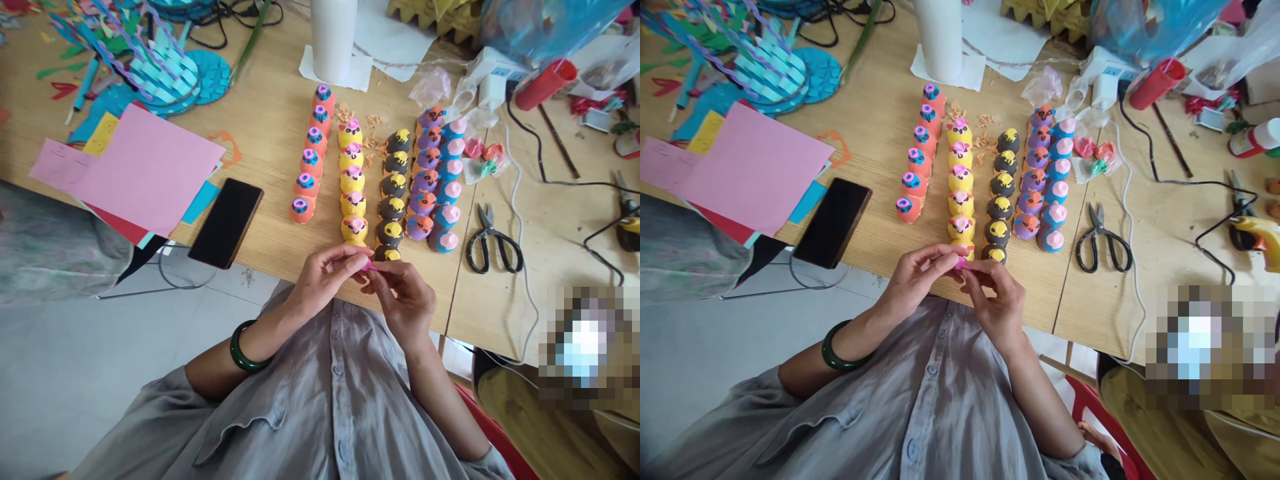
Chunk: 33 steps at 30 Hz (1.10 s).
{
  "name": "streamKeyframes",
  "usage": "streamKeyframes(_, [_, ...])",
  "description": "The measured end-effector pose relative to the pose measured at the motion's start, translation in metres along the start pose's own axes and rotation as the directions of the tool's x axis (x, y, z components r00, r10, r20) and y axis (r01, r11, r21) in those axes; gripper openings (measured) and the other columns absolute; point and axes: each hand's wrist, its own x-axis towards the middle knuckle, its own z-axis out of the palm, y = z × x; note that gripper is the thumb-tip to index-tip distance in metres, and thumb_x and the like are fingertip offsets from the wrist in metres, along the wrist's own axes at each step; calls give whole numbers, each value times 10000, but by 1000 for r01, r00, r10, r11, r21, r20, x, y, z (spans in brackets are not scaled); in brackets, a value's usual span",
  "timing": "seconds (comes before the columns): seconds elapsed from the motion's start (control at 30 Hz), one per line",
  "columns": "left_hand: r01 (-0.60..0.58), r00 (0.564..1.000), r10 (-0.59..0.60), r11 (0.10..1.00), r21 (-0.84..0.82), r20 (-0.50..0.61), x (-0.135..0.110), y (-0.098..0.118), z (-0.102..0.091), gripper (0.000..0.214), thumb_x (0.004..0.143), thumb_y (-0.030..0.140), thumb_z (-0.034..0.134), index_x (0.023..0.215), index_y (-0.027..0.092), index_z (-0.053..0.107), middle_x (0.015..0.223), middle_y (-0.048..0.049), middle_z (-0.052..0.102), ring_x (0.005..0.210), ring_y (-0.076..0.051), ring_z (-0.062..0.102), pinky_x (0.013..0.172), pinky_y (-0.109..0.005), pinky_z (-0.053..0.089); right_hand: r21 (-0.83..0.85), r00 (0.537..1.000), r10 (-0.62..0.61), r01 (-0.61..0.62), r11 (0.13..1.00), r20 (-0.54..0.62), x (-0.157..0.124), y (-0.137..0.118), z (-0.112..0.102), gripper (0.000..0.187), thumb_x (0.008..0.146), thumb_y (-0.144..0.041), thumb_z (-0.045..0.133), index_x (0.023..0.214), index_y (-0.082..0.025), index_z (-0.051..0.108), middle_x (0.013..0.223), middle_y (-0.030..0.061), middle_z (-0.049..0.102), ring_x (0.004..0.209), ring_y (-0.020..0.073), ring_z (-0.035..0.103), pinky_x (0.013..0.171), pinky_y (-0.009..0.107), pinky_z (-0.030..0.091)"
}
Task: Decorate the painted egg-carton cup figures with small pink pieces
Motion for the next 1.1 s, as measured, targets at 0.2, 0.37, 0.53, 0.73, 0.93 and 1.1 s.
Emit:
streamKeyframes(0.2, [-12, 1000, 12, 1000, -9, 4, -1, -1, 1, 248, 820, 350, 797, 971, 157, 762, 829, -38, 760, 683, -127, 686, 675, -259, 591, 15, 1000, 25, -25, 1000, 15, 0, -2, 0, 216, 912, -227, 709, 1122, -249, 663, 925, 11, 742, 706, 139, 743, 646, 282, 652])
streamKeyframes(0.37, [27, 998, -25, 998, -50, 56, -1, -4, 1, 280, 834, 359, 782, 1018, 152, 741, 825, -32, 736, 699, -131, 688, 696, -269, 597, -2, 1000, 14, -14, 1000, 0, -1, -2, -1, 88, 919, -212, 698, 1004, -231, 687, 774, -13, 725, 599, 123, 717, 561, 246, 621])
streamKeyframes(0.53, [15, 997, -13, 999, -34, 72, -2, -7, 0, 266, 811, 357, 801, 971, 151, 747, 771, -23, 715, 628, -112, 647, 615, -245, 570, -48, 999, 27, -26, 999, 21, -4, 2, -3, 137, 925, -262, 693, 1057, -229, 674, 842, 18, 751, 661, 145, 743, 608, 276, 655])
streamKeyframes(0.73, [34, 997, -32, 999, -15, 75, -3, -7, -2, 257, 846, 382, 766, 967, 156, 746, 745, -13, 693, 636, -116, 646, 624, -247, 570, -63, 998, 3, 2, 998, 64, -4, 3, -4, 114, 931, -246, 679, 1045, -238, 680, 864, 14, 749, 666, 143, 745, 623, 282, 666])
streamKeyframes(0.93, [35, 996, -32, 998, -44, 79, -4, -11, -2, 253, 871, 370, 745, 1003, 154, 753, 741, -11, 677, 628, -102, 625, 599, -224, 559, -55, 1000, 14, -14, 998, 14, -3, 3, -3, 173, 938, -240, 675, 1110, -245, 665, 883, 14, 754, 651, 132, 736, 599, 255, 646])
streamKeyframes(1.1, [68, 994, -65, 997, -37, 91, -3, -11, -3, 271, 860, 404, 749, 960, 151, 749, 702, 2, 645, 592, -96, 590, 562, -223, 547, -91, 999, -18, 22, 996, 46, -3, 5, -3, 141, 922, -215, 687, 1059, -248, 687, 903, 14, 724, 694, 138, 747, 602, 249, 650])
